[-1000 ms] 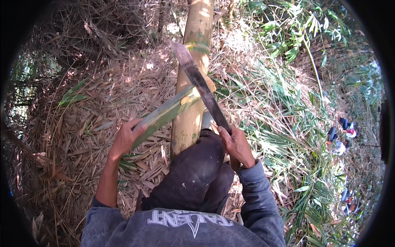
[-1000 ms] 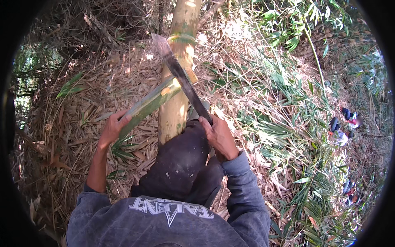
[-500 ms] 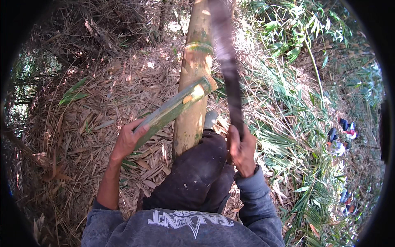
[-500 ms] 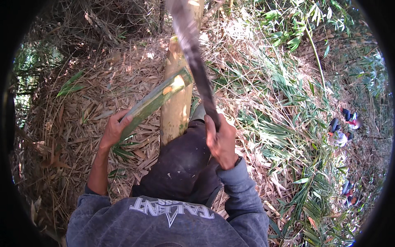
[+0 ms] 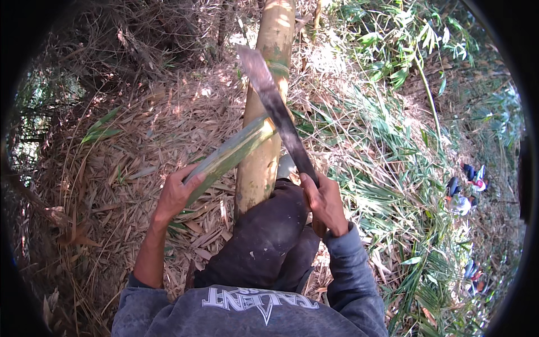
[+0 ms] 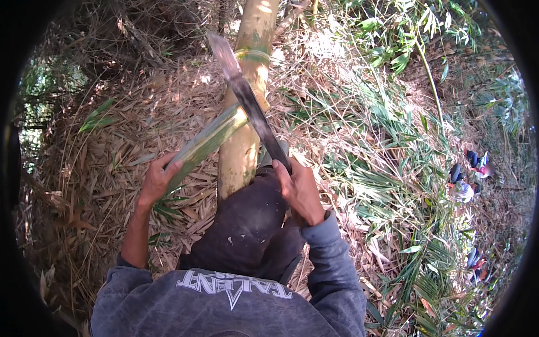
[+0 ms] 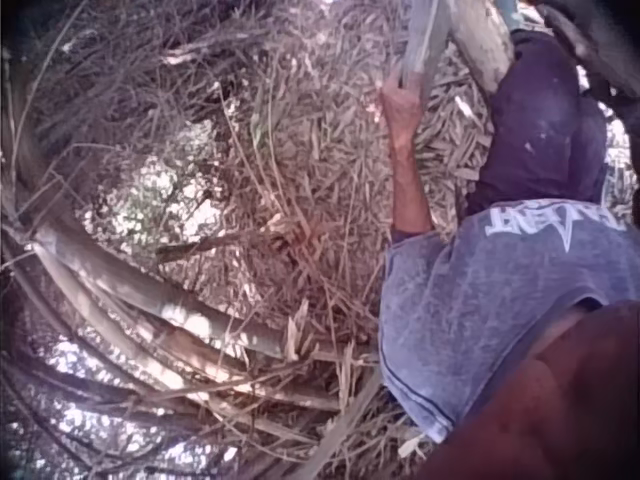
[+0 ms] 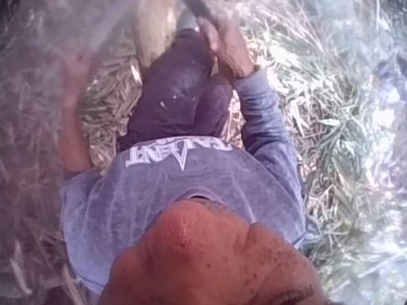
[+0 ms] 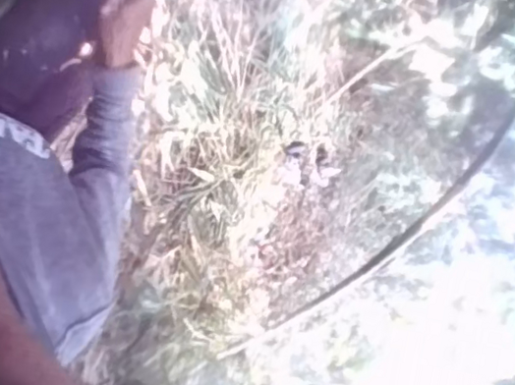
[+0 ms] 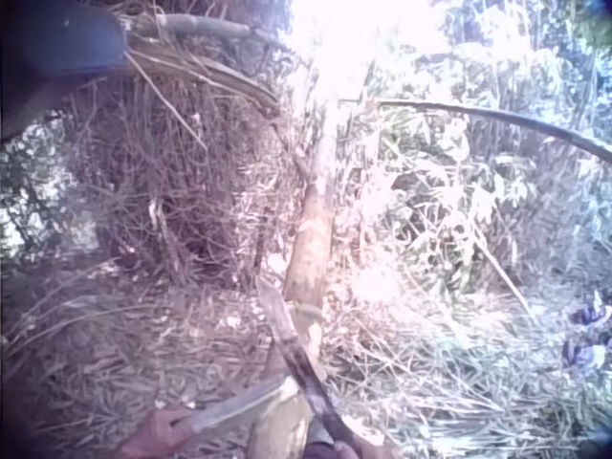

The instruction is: The person uses a machete to cut a section of bamboo and then splits it lengthwise. They repeatedly strike the bamboo with the machete to separate it into smaller pieces while sitting on the forest floor.

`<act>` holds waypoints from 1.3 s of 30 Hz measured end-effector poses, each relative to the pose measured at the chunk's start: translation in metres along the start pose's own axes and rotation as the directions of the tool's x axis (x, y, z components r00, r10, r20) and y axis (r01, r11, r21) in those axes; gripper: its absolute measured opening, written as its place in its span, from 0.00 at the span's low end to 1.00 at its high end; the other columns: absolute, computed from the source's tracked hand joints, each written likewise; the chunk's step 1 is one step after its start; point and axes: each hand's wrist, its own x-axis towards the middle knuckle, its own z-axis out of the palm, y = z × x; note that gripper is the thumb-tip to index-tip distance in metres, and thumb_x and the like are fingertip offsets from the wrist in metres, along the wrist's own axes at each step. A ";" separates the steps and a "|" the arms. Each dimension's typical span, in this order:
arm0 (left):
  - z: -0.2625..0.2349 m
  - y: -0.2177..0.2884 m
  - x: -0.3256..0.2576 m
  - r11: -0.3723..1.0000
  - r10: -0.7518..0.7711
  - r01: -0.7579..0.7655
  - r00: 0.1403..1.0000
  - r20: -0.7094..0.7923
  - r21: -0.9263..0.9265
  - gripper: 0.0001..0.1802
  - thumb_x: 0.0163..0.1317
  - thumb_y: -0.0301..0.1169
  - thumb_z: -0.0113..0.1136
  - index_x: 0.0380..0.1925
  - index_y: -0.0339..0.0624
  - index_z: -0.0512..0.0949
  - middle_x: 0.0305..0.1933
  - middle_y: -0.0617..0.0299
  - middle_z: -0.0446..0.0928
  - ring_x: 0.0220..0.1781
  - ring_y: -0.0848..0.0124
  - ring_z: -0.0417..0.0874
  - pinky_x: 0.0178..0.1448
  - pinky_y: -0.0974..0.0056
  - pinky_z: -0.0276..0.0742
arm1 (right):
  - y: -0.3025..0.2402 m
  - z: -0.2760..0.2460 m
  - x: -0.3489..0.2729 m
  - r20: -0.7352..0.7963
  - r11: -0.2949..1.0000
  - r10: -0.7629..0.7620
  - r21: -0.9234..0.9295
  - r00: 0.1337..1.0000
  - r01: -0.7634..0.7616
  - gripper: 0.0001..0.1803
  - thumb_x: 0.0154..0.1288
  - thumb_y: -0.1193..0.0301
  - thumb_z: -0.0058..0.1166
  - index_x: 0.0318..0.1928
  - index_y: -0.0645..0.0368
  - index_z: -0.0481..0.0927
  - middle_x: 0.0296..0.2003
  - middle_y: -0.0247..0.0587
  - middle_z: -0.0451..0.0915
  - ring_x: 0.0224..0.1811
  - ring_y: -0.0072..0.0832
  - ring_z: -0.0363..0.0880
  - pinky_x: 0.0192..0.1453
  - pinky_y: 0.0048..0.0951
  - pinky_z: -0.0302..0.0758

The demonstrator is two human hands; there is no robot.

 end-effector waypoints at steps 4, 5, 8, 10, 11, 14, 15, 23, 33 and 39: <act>-0.006 0.001 0.000 1.000 0.002 -0.002 1.000 0.012 0.021 0.33 0.68 0.55 0.55 0.55 0.34 0.78 0.43 0.48 0.84 0.44 0.65 0.83 0.50 0.62 0.77 | -0.034 0.006 -0.010 -0.227 0.981 -0.126 0.116 0.966 0.155 0.12 0.71 0.68 0.56 0.37 0.67 0.77 0.16 0.38 0.74 0.17 0.21 0.68 0.22 0.30 0.65; -0.007 0.000 0.000 1.000 0.011 -0.011 1.000 0.003 0.029 0.33 0.68 0.55 0.55 0.55 0.34 0.79 0.43 0.48 0.84 0.44 0.65 0.84 0.50 0.62 0.77 | -0.033 0.007 -0.008 -0.225 0.983 -0.107 0.120 0.969 0.136 0.12 0.71 0.68 0.56 0.37 0.67 0.77 0.16 0.40 0.74 0.17 0.22 0.69 0.23 0.31 0.66; -0.009 0.003 0.001 0.999 0.026 -0.026 1.000 0.003 0.029 0.33 0.68 0.55 0.55 0.54 0.35 0.79 0.42 0.48 0.84 0.44 0.65 0.84 0.49 0.62 0.77 | -0.008 0.010 0.004 -0.183 0.991 -0.136 -0.035 0.974 0.132 0.14 0.71 0.67 0.56 0.35 0.69 0.77 0.16 0.50 0.73 0.15 0.33 0.70 0.24 0.35 0.66; -0.008 0.004 0.002 0.999 0.036 -0.036 0.999 0.007 0.034 0.33 0.68 0.55 0.55 0.54 0.35 0.79 0.43 0.48 0.84 0.44 0.64 0.84 0.50 0.62 0.77 | 0.014 0.012 0.012 -0.092 0.988 -0.045 -0.150 0.995 0.031 0.16 0.71 0.64 0.56 0.37 0.70 0.78 0.18 0.56 0.74 0.17 0.42 0.72 0.26 0.41 0.68; -0.007 0.002 0.003 0.998 0.039 -0.039 0.999 0.003 0.045 0.33 0.68 0.55 0.55 0.54 0.34 0.79 0.43 0.47 0.84 0.44 0.64 0.84 0.50 0.62 0.77 | 0.020 0.014 0.012 -0.101 0.978 -0.103 -0.192 0.990 0.082 0.17 0.71 0.63 0.56 0.39 0.70 0.79 0.19 0.57 0.75 0.18 0.43 0.72 0.27 0.42 0.68; -0.005 -0.001 0.000 0.999 0.033 -0.032 0.999 -0.008 0.039 0.33 0.68 0.55 0.55 0.55 0.34 0.79 0.43 0.47 0.84 0.45 0.64 0.84 0.51 0.62 0.77 | 0.020 0.007 0.018 0.006 0.999 0.020 -0.042 1.000 -0.020 0.20 0.72 0.61 0.54 0.35 0.70 0.77 0.19 0.55 0.74 0.18 0.43 0.74 0.28 0.42 0.70; -0.004 0.000 -0.001 0.999 0.029 -0.029 1.000 -0.012 0.031 0.33 0.67 0.55 0.55 0.55 0.34 0.79 0.43 0.47 0.84 0.45 0.64 0.84 0.51 0.62 0.77 | 0.021 0.004 0.018 0.113 0.986 0.124 0.094 0.986 -0.135 0.19 0.72 0.61 0.54 0.34 0.70 0.77 0.18 0.54 0.74 0.19 0.42 0.74 0.28 0.42 0.70; -0.008 0.029 -0.016 0.999 -0.021 0.021 1.000 -0.019 0.034 0.33 0.67 0.54 0.56 0.56 0.34 0.78 0.46 0.47 0.83 0.47 0.64 0.83 0.54 0.61 0.76 | 0.003 0.010 -0.013 -0.133 0.913 -0.355 -0.263 0.925 0.313 0.06 0.67 0.74 0.54 0.42 0.62 0.77 0.23 0.50 0.77 0.24 0.49 0.78 0.28 0.40 0.73; -0.009 0.051 -0.030 0.999 0.046 -0.045 0.998 -0.046 0.024 0.31 0.69 0.51 0.56 0.59 0.35 0.76 0.47 0.49 0.84 0.46 0.68 0.83 0.51 0.64 0.77 | -0.006 0.023 -0.009 -0.173 0.870 -0.403 -0.379 0.899 0.317 0.05 0.67 0.74 0.56 0.40 0.63 0.77 0.28 0.54 0.78 0.25 0.51 0.78 0.28 0.46 0.73; -0.008 0.057 -0.032 1.000 -0.005 0.005 0.999 -0.039 0.005 0.29 0.69 0.48 0.56 0.59 0.36 0.76 0.44 0.49 0.85 0.43 0.69 0.84 0.49 0.64 0.78 | 0.002 0.030 -0.007 -0.147 0.831 -0.417 -0.461 0.897 0.311 0.06 0.65 0.74 0.56 0.34 0.63 0.74 0.28 0.54 0.78 0.24 0.51 0.77 0.27 0.47 0.72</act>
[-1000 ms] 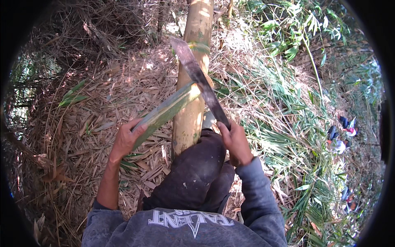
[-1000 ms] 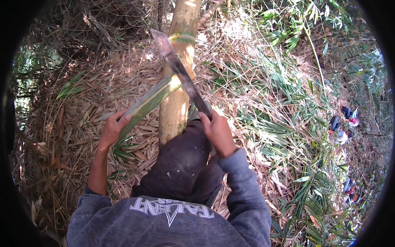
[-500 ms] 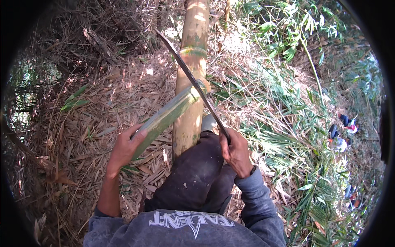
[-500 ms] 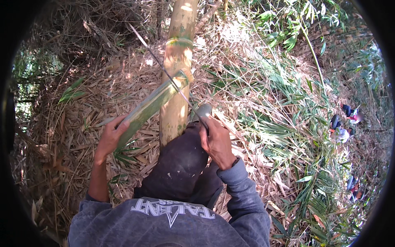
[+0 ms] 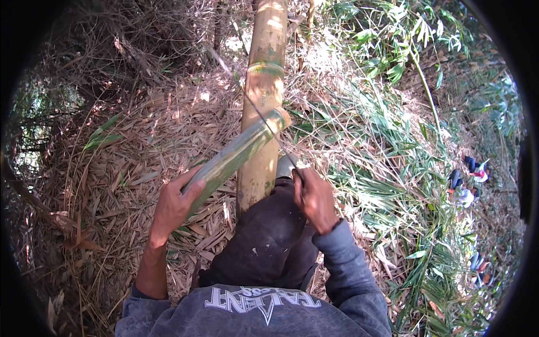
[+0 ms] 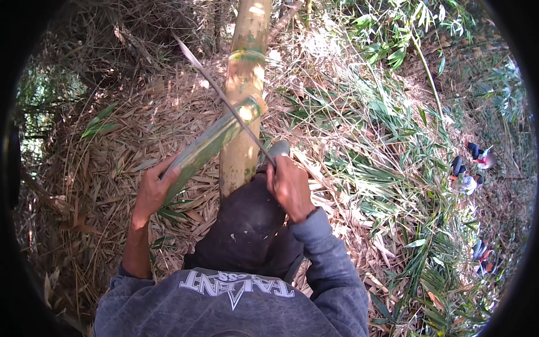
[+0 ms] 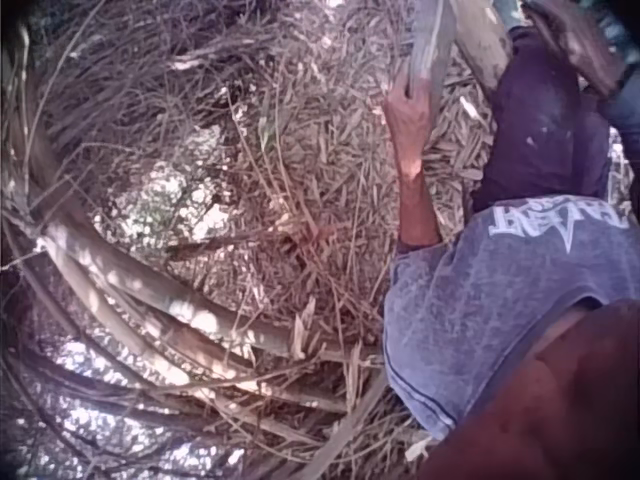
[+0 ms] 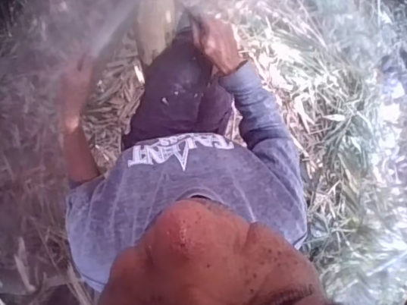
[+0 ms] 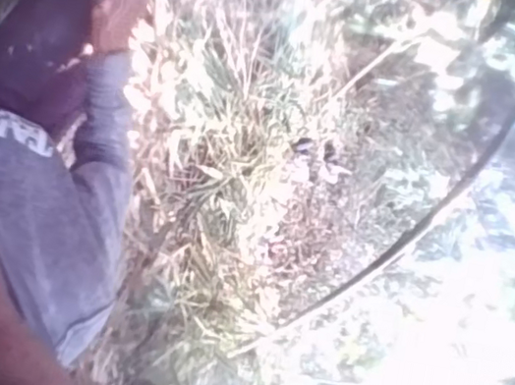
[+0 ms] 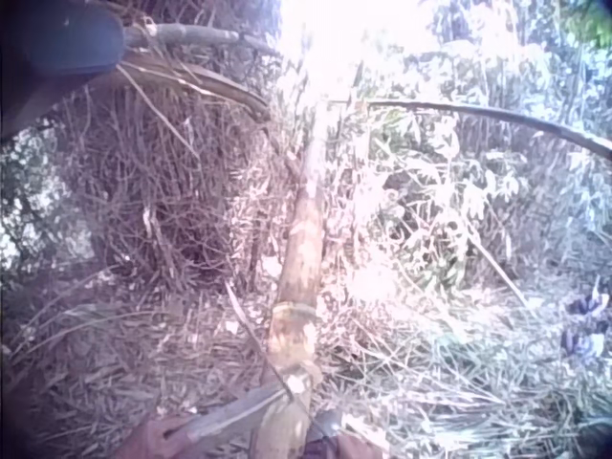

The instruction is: The person uses a machete to cut a section of bamboo and then splits it lengthwise. They repeatedly strike the bamboo with the machete to separate it into smaller pieces while sitting on the forest floor.

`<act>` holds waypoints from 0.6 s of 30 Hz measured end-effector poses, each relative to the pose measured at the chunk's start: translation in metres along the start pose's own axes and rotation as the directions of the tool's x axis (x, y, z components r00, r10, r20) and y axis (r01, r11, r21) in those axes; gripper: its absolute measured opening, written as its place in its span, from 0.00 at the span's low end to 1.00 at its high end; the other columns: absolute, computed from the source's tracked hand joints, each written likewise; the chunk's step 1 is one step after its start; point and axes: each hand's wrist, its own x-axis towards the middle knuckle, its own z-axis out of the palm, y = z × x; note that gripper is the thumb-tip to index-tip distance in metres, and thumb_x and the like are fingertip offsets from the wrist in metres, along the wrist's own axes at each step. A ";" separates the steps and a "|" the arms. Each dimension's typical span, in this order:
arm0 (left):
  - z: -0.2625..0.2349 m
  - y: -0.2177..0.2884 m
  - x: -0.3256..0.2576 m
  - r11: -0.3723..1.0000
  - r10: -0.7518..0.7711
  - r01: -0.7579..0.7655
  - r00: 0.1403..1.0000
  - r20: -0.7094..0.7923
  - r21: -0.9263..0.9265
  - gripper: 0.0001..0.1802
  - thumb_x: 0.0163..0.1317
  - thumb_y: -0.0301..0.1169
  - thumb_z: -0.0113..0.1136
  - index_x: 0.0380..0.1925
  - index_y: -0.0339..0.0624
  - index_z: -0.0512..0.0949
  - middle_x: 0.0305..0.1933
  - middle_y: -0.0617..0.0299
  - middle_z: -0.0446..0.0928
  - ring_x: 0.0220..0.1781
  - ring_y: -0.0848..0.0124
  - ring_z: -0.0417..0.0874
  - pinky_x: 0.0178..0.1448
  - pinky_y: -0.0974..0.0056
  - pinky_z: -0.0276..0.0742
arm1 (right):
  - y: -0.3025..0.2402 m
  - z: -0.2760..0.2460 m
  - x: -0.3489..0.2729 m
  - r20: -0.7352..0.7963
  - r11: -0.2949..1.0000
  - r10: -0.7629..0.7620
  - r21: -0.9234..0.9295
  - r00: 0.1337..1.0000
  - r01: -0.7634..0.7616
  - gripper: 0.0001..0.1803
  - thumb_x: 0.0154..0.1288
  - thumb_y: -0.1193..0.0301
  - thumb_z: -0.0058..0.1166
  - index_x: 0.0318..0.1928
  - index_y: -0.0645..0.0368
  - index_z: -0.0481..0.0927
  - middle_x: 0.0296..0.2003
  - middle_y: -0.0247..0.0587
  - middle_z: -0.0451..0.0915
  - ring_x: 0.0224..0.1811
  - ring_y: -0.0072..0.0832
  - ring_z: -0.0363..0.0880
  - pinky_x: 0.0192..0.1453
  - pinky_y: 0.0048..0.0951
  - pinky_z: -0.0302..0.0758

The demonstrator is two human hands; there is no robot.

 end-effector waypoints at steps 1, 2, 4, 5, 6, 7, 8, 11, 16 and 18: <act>0.000 0.002 0.000 1.000 -0.011 0.011 1.000 -0.002 0.009 0.29 0.69 0.48 0.57 0.59 0.36 0.76 0.44 0.48 0.85 0.43 0.69 0.84 0.49 0.64 0.78 | 0.011 0.006 -0.004 0.014 0.999 0.016 -0.042 1.000 -0.015 0.05 0.66 0.74 0.56 0.35 0.63 0.75 0.27 0.53 0.78 0.23 0.50 0.77 0.26 0.45 0.71; 0.001 0.002 0.003 1.000 0.014 -0.014 1.000 -0.004 0.026 0.29 0.69 0.48 0.57 0.59 0.36 0.76 0.44 0.48 0.85 0.43 0.68 0.84 0.48 0.63 0.78 | 0.021 0.011 -0.005 0.022 0.996 0.028 -0.086 0.999 -0.026 0.05 0.66 0.74 0.56 0.36 0.63 0.76 0.26 0.52 0.77 0.23 0.49 0.77 0.26 0.43 0.71; 0.004 0.000 0.006 0.997 0.051 -0.050 0.999 -0.004 0.063 0.29 0.68 0.48 0.57 0.59 0.36 0.76 0.44 0.47 0.84 0.42 0.68 0.84 0.48 0.63 0.78 | 0.027 0.014 -0.004 0.028 0.996 0.037 -0.085 0.999 -0.035 0.05 0.66 0.74 0.56 0.36 0.64 0.76 0.25 0.53 0.77 0.23 0.49 0.77 0.26 0.43 0.71; 0.004 -0.001 0.003 0.998 0.040 -0.040 0.999 -0.001 0.057 0.29 0.68 0.48 0.56 0.59 0.36 0.76 0.44 0.47 0.84 0.42 0.68 0.84 0.48 0.63 0.78 | 0.024 0.013 -0.002 0.025 0.999 0.034 -0.039 0.999 -0.033 0.06 0.66 0.74 0.56 0.35 0.64 0.75 0.25 0.54 0.77 0.23 0.51 0.77 0.26 0.45 0.71; 0.003 -0.002 0.001 0.998 0.029 -0.030 1.000 0.003 0.051 0.29 0.69 0.49 0.56 0.59 0.35 0.76 0.43 0.47 0.84 0.42 0.67 0.84 0.48 0.63 0.78 | 0.019 0.010 -0.001 0.022 1.000 0.031 0.006 0.999 -0.031 0.07 0.66 0.73 0.56 0.33 0.64 0.74 0.24 0.55 0.77 0.23 0.53 0.77 0.27 0.48 0.72; 0.002 -0.002 0.005 0.999 0.036 -0.037 0.999 0.004 0.040 0.30 0.69 0.49 0.56 0.59 0.35 0.76 0.43 0.46 0.84 0.43 0.67 0.85 0.48 0.63 0.78 | 0.010 0.002 0.004 -0.018 0.999 0.018 0.033 1.000 -0.017 0.07 0.66 0.73 0.56 0.34 0.64 0.75 0.25 0.55 0.77 0.23 0.53 0.77 0.27 0.47 0.72; 0.001 -0.002 0.004 0.999 0.027 -0.027 1.000 0.005 0.042 0.30 0.68 0.49 0.56 0.59 0.35 0.76 0.43 0.46 0.84 0.43 0.67 0.84 0.48 0.63 0.78 | -0.002 -0.003 0.005 -0.043 0.997 0.012 0.073 0.999 -0.008 0.06 0.66 0.73 0.56 0.35 0.64 0.76 0.25 0.55 0.78 0.23 0.53 0.77 0.26 0.47 0.72; -0.001 -0.003 0.005 0.999 0.006 -0.006 1.000 0.010 0.042 0.30 0.68 0.49 0.56 0.59 0.35 0.76 0.44 0.47 0.84 0.43 0.67 0.84 0.48 0.63 0.78 | -0.028 -0.013 0.006 -0.141 0.984 -0.022 0.172 0.990 0.046 0.06 0.66 0.73 0.56 0.38 0.64 0.77 0.27 0.55 0.78 0.23 0.52 0.78 0.26 0.46 0.72; 0.004 -0.002 0.009 0.999 0.038 -0.039 0.999 0.014 0.016 0.29 0.68 0.48 0.56 0.58 0.35 0.76 0.44 0.47 0.84 0.43 0.67 0.85 0.49 0.63 0.78 | 0.018 0.013 0.002 0.011 0.992 0.034 -0.126 0.999 -0.033 0.06 0.67 0.74 0.56 0.36 0.63 0.75 0.23 0.55 0.75 0.22 0.47 0.77 0.24 0.43 0.69; 0.003 0.005 0.013 1.000 -0.011 0.011 0.999 0.046 0.000 0.31 0.68 0.50 0.56 0.59 0.33 0.76 0.50 0.46 0.83 0.50 0.66 0.82 0.56 0.64 0.74 | 0.031 0.020 -0.003 -0.023 0.996 0.031 -0.080 0.999 -0.033 0.07 0.67 0.72 0.56 0.35 0.64 0.74 0.19 0.56 0.74 0.20 0.52 0.76 0.24 0.47 0.67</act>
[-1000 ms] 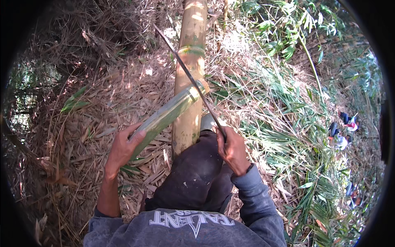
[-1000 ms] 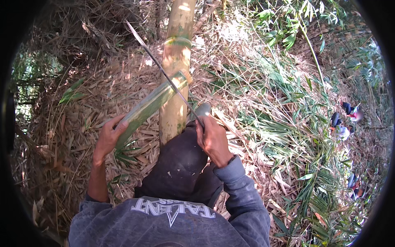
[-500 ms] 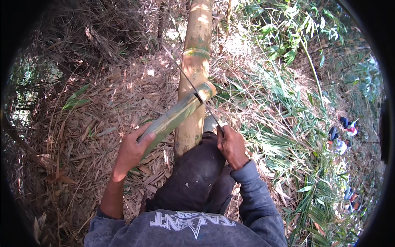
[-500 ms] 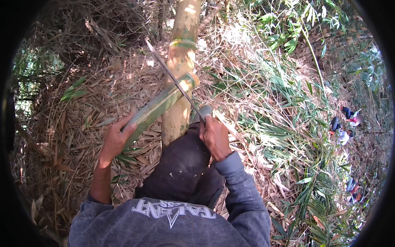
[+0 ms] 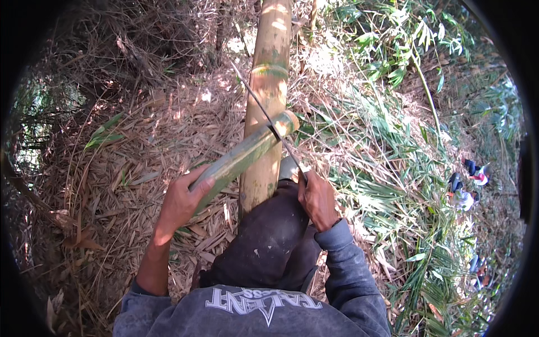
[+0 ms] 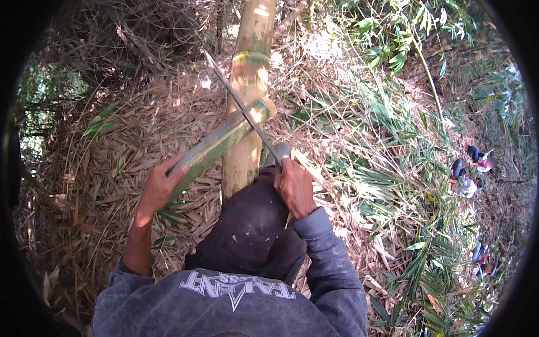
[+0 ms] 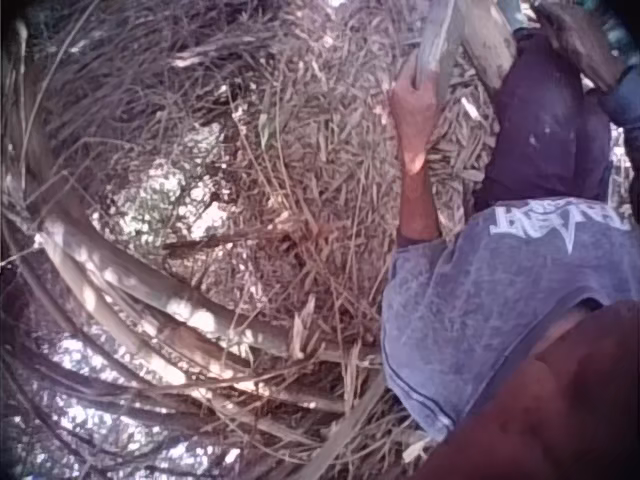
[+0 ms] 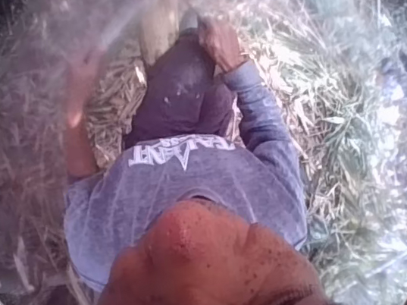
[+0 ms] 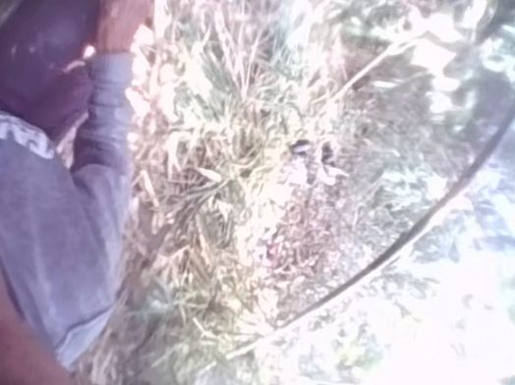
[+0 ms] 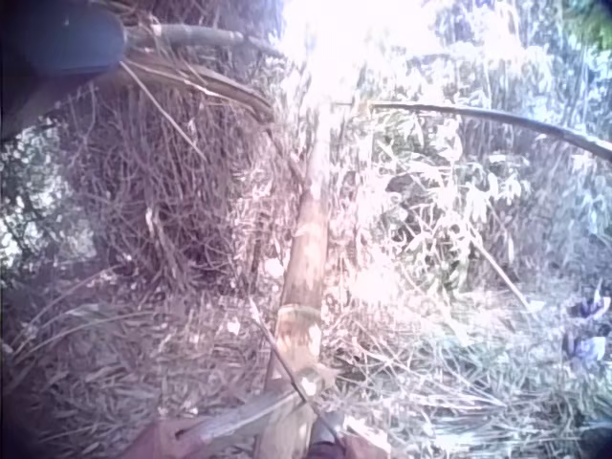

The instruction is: The person uses a machete to cut a section of bamboo and then splits it lengthwise. They repeatedly strike the bamboo with the machete to separate it into smaller pieces while sitting on the forest floor.

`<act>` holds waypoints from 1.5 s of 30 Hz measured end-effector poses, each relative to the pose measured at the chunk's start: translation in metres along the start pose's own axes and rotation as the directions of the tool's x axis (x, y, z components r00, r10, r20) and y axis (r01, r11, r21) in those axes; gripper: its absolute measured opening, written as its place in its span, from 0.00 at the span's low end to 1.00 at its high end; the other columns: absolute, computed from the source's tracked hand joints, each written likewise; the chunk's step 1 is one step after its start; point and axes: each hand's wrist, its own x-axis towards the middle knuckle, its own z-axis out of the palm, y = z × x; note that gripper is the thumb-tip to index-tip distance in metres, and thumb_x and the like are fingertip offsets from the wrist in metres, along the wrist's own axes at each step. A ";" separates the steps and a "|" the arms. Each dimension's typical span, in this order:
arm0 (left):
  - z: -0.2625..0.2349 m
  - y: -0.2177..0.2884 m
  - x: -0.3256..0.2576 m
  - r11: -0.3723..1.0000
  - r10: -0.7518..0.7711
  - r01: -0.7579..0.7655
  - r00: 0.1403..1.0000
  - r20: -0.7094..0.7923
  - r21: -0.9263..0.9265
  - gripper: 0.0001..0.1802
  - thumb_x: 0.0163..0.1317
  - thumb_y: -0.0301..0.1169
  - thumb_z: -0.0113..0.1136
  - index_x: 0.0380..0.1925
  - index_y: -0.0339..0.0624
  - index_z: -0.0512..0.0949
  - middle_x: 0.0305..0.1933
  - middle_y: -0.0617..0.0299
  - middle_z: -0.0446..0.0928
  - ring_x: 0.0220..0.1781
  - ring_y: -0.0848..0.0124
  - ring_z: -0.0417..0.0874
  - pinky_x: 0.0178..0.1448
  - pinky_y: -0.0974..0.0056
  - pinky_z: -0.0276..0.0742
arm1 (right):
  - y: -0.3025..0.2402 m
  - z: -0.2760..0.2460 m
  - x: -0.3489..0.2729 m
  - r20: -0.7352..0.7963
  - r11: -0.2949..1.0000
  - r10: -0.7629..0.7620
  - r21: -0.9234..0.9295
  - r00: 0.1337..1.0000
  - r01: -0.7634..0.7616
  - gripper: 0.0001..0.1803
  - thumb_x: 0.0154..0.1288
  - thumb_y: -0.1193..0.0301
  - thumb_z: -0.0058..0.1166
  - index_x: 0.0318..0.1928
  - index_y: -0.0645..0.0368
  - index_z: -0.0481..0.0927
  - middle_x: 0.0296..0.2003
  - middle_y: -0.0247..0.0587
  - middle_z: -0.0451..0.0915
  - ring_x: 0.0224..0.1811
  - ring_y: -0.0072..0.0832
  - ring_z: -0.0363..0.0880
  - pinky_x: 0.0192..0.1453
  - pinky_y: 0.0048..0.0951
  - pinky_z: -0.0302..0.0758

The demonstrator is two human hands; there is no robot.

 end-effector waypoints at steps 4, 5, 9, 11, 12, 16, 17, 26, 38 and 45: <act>-0.002 -0.014 -0.004 0.998 0.058 -0.058 0.998 -0.022 -0.010 0.29 0.68 0.47 0.58 0.58 0.35 0.76 0.45 0.47 0.84 0.44 0.68 0.85 0.49 0.64 0.78 | -0.013 -0.010 0.004 0.140 0.947 0.144 0.266 0.980 -0.177 0.11 0.69 0.70 0.55 0.34 0.68 0.77 0.18 0.59 0.74 0.19 0.49 0.74 0.25 0.45 0.67; -0.002 -0.015 -0.005 0.998 0.066 -0.066 0.997 -0.036 0.006 0.29 0.68 0.47 0.58 0.59 0.35 0.76 0.45 0.47 0.84 0.44 0.68 0.85 0.49 0.64 0.78 | -0.026 -0.020 0.009 0.182 0.931 0.190 0.279 0.965 -0.236 0.11 0.68 0.70 0.55 0.34 0.68 0.77 0.19 0.60 0.74 0.22 0.53 0.75 0.27 0.47 0.67; 0.000 -0.019 -0.007 0.997 0.080 -0.080 0.994 -0.071 0.006 0.30 0.68 0.48 0.58 0.59 0.33 0.76 0.46 0.48 0.85 0.45 0.68 0.84 0.49 0.64 0.79 | -0.046 -0.034 0.014 -0.061 0.952 0.088 0.300 0.994 -0.066 0.06 0.65 0.77 0.56 0.41 0.66 0.78 0.26 0.58 0.78 0.25 0.52 0.79 0.30 0.44 0.73; -0.002 -0.015 -0.011 0.999 0.031 -0.033 0.998 -0.062 -0.028 0.31 0.68 0.48 0.58 0.59 0.32 0.76 0.46 0.48 0.84 0.45 0.69 0.84 0.48 0.65 0.79 | -0.057 -0.044 0.013 -0.180 0.952 -0.010 0.299 0.984 0.064 0.10 0.62 0.82 0.57 0.45 0.65 0.78 0.30 0.54 0.80 0.27 0.49 0.81 0.31 0.40 0.77; -0.004 -0.010 -0.013 0.999 -0.006 0.004 0.999 -0.048 -0.047 0.31 0.67 0.48 0.58 0.59 0.32 0.76 0.46 0.48 0.84 0.45 0.69 0.84 0.48 0.65 0.79 | -0.057 -0.043 0.009 -0.171 0.953 -0.027 0.292 0.985 0.077 0.10 0.62 0.82 0.57 0.45 0.65 0.78 0.30 0.54 0.80 0.27 0.49 0.81 0.31 0.40 0.77; -0.006 -0.009 -0.011 0.998 0.002 -0.005 0.999 -0.047 -0.068 0.32 0.67 0.49 0.59 0.59 0.31 0.76 0.47 0.46 0.84 0.46 0.68 0.84 0.50 0.64 0.79 | -0.022 -0.016 0.002 -0.073 0.991 -0.072 0.110 0.995 0.079 0.06 0.64 0.76 0.56 0.41 0.64 0.77 0.28 0.55 0.79 0.25 0.50 0.80 0.28 0.45 0.75; -0.004 -0.011 -0.010 0.999 0.031 -0.033 0.998 -0.052 -0.042 0.32 0.67 0.49 0.59 0.59 0.31 0.76 0.47 0.46 0.84 0.47 0.67 0.84 0.51 0.64 0.78 | -0.011 -0.007 0.000 -0.004 0.999 -0.040 0.022 0.999 0.040 0.06 0.65 0.74 0.56 0.39 0.63 0.77 0.28 0.55 0.79 0.24 0.50 0.79 0.27 0.46 0.74; -0.003 -0.024 -0.003 0.998 0.046 -0.047 0.998 -0.046 -0.038 0.32 0.67 0.50 0.58 0.58 0.32 0.76 0.49 0.45 0.83 0.51 0.66 0.83 0.57 0.64 0.75 | -0.049 -0.040 0.007 -0.013 0.966 0.006 0.259 1.000 -0.003 0.07 0.65 0.74 0.56 0.42 0.63 0.77 0.28 0.55 0.78 0.23 0.50 0.77 0.26 0.46 0.69; 0.002 -0.025 0.002 0.996 0.052 -0.053 0.998 -0.022 -0.068 0.32 0.68 0.50 0.58 0.59 0.31 0.75 0.55 0.44 0.81 0.56 0.63 0.81 0.61 0.63 0.73 | -0.012 -0.008 0.004 0.049 0.998 0.044 0.053 0.998 -0.046 0.07 0.68 0.72 0.53 0.38 0.65 0.76 0.22 0.49 0.74 0.20 0.43 0.73 0.25 0.42 0.68; -0.006 -0.073 0.017 0.992 0.100 -0.098 0.995 0.016 -0.080 0.33 0.68 0.51 0.57 0.60 0.31 0.74 0.59 0.44 0.78 0.63 0.60 0.78 0.67 0.61 0.69 | -0.037 -0.045 0.012 0.363 0.763 0.230 0.509 0.903 -0.399 0.18 0.74 0.62 0.51 0.37 0.69 0.77 0.17 0.50 0.70 0.17 0.37 0.67 0.26 0.39 0.66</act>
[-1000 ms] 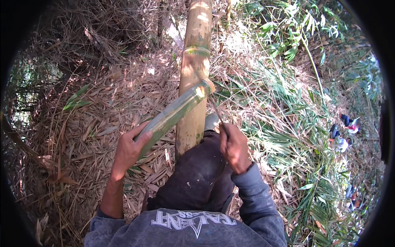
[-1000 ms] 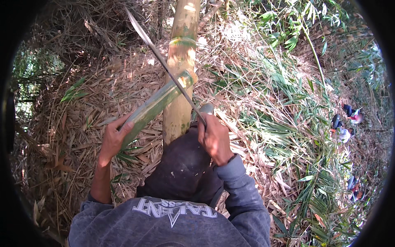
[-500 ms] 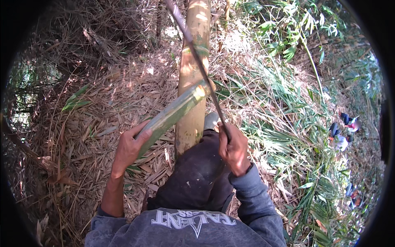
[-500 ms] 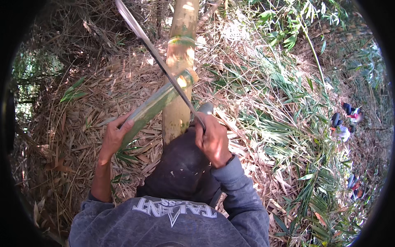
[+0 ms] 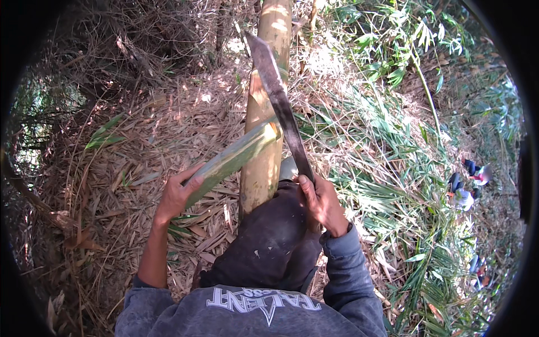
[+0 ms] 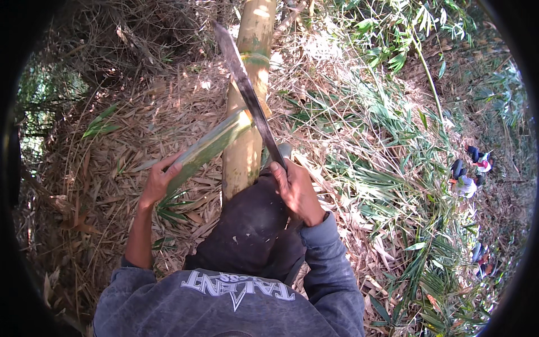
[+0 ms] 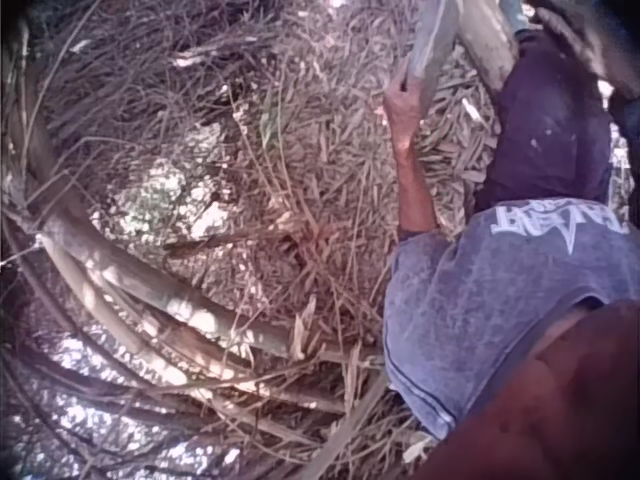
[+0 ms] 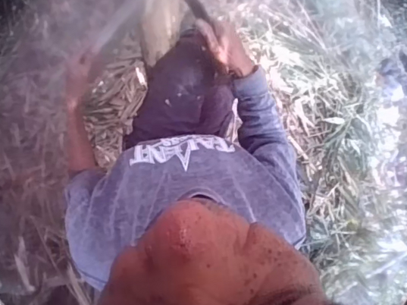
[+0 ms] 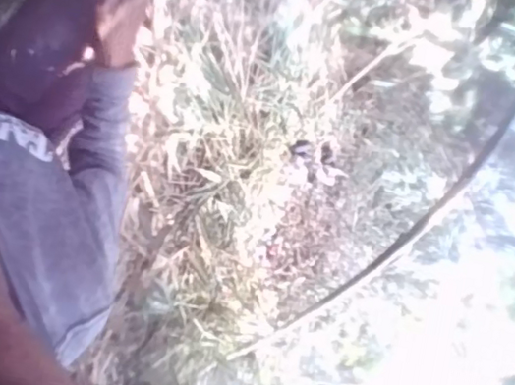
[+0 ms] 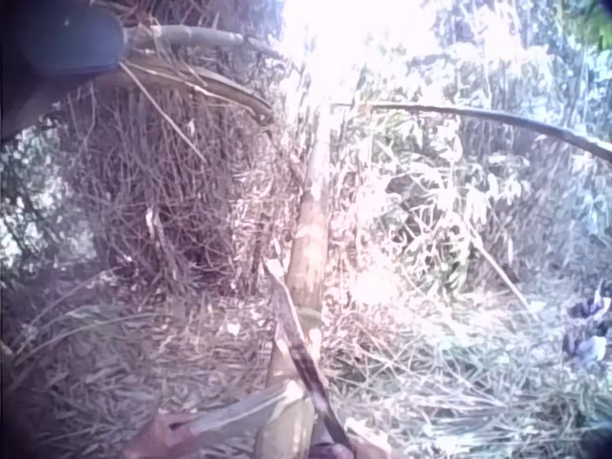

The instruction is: The person uses a machete to cut a section of bamboo and then splits it lengthwise. They repeatedly strike the bamboo with the machete to separate it into smaller pieces while sitting on the forest floor.

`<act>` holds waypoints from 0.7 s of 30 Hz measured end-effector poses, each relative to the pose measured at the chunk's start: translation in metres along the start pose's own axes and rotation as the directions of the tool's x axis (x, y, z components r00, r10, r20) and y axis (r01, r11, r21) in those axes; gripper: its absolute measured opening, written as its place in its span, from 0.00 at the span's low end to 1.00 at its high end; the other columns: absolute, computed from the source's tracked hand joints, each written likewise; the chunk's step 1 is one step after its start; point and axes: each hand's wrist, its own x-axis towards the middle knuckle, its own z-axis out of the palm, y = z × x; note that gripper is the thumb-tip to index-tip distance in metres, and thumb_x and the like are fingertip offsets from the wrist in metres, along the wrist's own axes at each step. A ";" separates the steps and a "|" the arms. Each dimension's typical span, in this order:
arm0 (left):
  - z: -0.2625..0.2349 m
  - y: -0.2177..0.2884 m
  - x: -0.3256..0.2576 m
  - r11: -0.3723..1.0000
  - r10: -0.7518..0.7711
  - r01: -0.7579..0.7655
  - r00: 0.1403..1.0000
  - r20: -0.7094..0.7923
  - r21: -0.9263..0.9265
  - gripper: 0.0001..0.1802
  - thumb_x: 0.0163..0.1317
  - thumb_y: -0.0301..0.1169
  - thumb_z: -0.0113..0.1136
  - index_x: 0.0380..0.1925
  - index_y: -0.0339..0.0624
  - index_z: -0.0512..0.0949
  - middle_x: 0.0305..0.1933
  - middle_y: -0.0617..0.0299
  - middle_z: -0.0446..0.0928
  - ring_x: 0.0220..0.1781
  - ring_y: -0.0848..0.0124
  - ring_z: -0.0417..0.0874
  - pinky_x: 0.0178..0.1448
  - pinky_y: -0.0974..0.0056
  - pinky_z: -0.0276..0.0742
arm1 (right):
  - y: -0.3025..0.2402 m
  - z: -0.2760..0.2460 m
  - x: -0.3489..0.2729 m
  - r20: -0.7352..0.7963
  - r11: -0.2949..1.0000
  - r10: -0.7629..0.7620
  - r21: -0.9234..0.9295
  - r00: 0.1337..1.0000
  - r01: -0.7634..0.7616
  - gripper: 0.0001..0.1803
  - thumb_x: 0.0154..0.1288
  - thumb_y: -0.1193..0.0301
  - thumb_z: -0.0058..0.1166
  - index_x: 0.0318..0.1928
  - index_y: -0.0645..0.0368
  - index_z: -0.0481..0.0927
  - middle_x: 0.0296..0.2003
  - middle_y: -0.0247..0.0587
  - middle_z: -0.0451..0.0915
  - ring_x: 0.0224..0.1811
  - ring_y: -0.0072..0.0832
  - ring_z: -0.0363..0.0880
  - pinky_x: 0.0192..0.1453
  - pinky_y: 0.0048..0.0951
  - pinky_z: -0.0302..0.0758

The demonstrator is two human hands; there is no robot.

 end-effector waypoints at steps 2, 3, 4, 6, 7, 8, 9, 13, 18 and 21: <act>0.000 -0.003 0.003 1.000 0.008 -0.008 1.000 0.016 -0.001 0.34 0.68 0.51 0.56 0.60 0.31 0.74 0.60 0.44 0.78 0.63 0.60 0.77 0.67 0.61 0.68 | 0.008 -0.005 0.005 -0.045 0.988 -0.033 -0.151 0.998 0.025 0.19 0.75 0.61 0.50 0.37 0.68 0.76 0.17 0.50 0.70 0.17 0.38 0.68 0.26 0.39 0.65; 0.000 -0.003 0.004 1.000 0.018 -0.017 1.000 0.018 -0.005 0.34 0.68 0.52 0.56 0.61 0.31 0.74 0.60 0.43 0.78 0.63 0.60 0.77 0.67 0.61 0.68 | 0.012 -0.007 0.007 -0.064 0.974 -0.051 -0.226 0.997 0.036 0.19 0.75 0.60 0.49 0.37 0.68 0.76 0.16 0.50 0.70 0.17 0.38 0.68 0.26 0.39 0.65; 0.001 -0.004 0.004 1.000 0.023 -0.023 1.000 0.019 -0.008 0.35 0.68 0.52 0.56 0.61 0.31 0.74 0.60 0.43 0.78 0.63 0.60 0.77 0.68 0.60 0.68 | 0.012 -0.006 0.009 -0.071 0.955 -0.092 -0.288 0.993 0.068 0.17 0.74 0.62 0.51 0.37 0.68 0.76 0.16 0.49 0.70 0.17 0.39 0.68 0.26 0.39 0.65; 0.002 -0.005 0.005 1.000 0.020 -0.020 1.000 0.015 -0.003 0.35 0.68 0.53 0.56 0.61 0.31 0.73 0.60 0.43 0.78 0.64 0.60 0.77 0.68 0.60 0.68 | 0.006 -0.006 0.007 -0.130 0.964 -0.155 -0.236 0.979 0.121 0.15 0.73 0.65 0.52 0.38 0.68 0.76 0.16 0.49 0.71 0.17 0.38 0.69 0.25 0.38 0.66; 0.002 -0.006 0.001 1.000 0.010 -0.010 1.000 0.012 0.002 0.36 0.68 0.53 0.56 0.61 0.31 0.73 0.60 0.44 0.78 0.64 0.60 0.77 0.68 0.60 0.68 | -0.003 -0.004 0.005 -0.154 0.968 -0.180 -0.205 0.972 0.147 0.14 0.73 0.66 0.52 0.38 0.68 0.77 0.16 0.48 0.71 0.16 0.37 0.70 0.25 0.37 0.66; 0.001 -0.008 0.000 1.000 -0.001 0.001 1.000 0.016 -0.006 0.36 0.67 0.53 0.56 0.61 0.31 0.73 0.60 0.44 0.78 0.64 0.60 0.77 0.68 0.60 0.68 | -0.021 -0.001 0.004 -0.205 0.978 -0.194 -0.123 0.959 0.171 0.11 0.72 0.68 0.53 0.38 0.67 0.77 0.16 0.47 0.73 0.16 0.34 0.72 0.24 0.36 0.66; 0.000 -0.009 -0.001 1.000 -0.012 0.012 1.000 0.019 -0.014 0.36 0.67 0.53 0.56 0.61 0.31 0.73 0.60 0.44 0.78 0.63 0.60 0.77 0.67 0.60 0.68 | -0.022 0.000 0.002 -0.214 0.976 -0.212 -0.101 0.954 0.194 0.11 0.73 0.69 0.52 0.39 0.66 0.77 0.16 0.45 0.74 0.16 0.31 0.72 0.23 0.35 0.66; 0.002 -0.008 0.002 1.000 -0.003 0.004 1.000 0.023 -0.030 0.35 0.67 0.52 0.56 0.61 0.31 0.73 0.59 0.44 0.78 0.63 0.61 0.77 0.67 0.61 0.69 | 0.008 -0.004 0.018 -0.087 0.961 -0.108 -0.265 0.990 0.081 0.15 0.74 0.67 0.51 0.39 0.69 0.78 0.16 0.49 0.73 0.17 0.33 0.73 0.24 0.36 0.65; 0.006 -0.008 -0.005 1.000 0.002 -0.002 1.000 0.010 0.013 0.34 0.67 0.51 0.57 0.61 0.33 0.74 0.59 0.44 0.78 0.62 0.61 0.78 0.66 0.61 0.69 | 0.032 -0.004 0.025 -0.005 0.974 -0.105 -0.202 0.995 0.101 0.19 0.74 0.61 0.53 0.35 0.69 0.76 0.15 0.43 0.71 0.16 0.28 0.71 0.23 0.35 0.66; 0.006 -0.008 0.002 1.000 0.017 -0.017 0.999 -0.030 0.007 0.32 0.67 0.50 0.57 0.61 0.34 0.74 0.58 0.44 0.79 0.60 0.60 0.79 0.65 0.60 0.70 | 0.012 -0.013 0.027 0.205 0.965 0.214 0.106 0.955 -0.239 0.20 0.75 0.59 0.51 0.32 0.64 0.74 0.15 0.33 0.70 0.14 0.21 0.69 0.19 0.29 0.66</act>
